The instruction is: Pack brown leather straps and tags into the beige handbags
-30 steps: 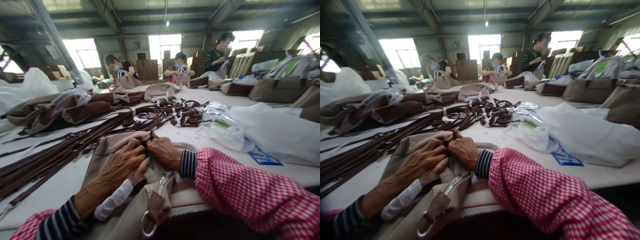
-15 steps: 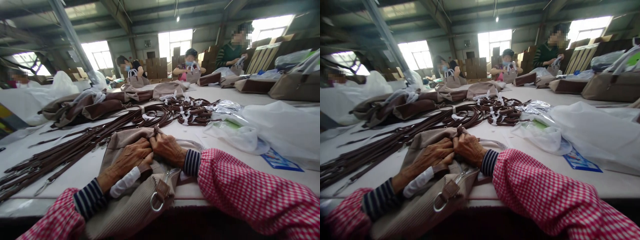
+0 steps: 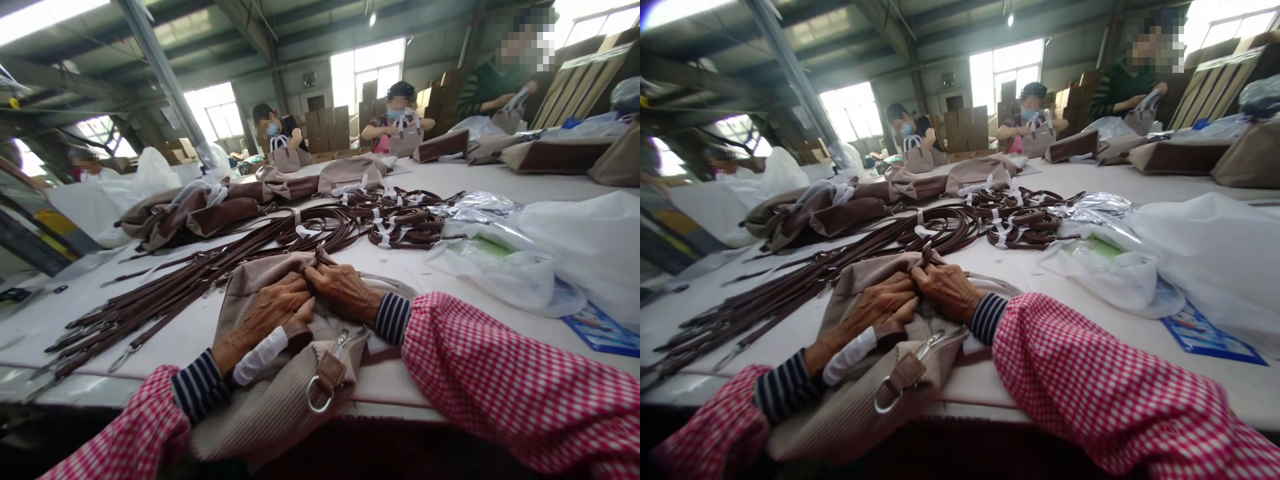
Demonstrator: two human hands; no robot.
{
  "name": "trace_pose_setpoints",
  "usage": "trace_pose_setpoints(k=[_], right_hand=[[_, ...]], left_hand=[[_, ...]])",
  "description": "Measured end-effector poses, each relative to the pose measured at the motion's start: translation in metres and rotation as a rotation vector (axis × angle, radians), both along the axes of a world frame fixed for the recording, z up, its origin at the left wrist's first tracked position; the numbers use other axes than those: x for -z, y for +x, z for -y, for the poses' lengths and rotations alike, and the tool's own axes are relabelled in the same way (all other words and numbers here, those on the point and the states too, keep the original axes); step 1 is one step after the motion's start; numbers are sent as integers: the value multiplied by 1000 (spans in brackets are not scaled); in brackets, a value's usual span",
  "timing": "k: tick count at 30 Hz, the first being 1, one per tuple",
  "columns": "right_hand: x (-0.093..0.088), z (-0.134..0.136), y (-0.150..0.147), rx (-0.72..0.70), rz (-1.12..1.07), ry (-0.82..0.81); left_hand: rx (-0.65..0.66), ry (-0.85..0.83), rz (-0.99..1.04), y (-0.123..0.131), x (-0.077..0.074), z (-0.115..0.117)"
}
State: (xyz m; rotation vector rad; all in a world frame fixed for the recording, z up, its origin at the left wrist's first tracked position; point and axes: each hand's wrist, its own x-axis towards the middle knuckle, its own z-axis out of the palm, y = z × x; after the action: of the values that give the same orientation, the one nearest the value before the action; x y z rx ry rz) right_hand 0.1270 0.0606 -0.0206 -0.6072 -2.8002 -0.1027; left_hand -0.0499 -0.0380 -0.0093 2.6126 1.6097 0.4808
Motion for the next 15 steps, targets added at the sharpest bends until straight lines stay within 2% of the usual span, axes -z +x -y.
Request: trace_pose_setpoints(k=[5,15], right_hand=[[-3,6,1,62,1,-53],[-8,7,3,74,6,-83]], left_hand=[[-7,-11,4,1,-3,0],[10,5,7,1,-4,1]])
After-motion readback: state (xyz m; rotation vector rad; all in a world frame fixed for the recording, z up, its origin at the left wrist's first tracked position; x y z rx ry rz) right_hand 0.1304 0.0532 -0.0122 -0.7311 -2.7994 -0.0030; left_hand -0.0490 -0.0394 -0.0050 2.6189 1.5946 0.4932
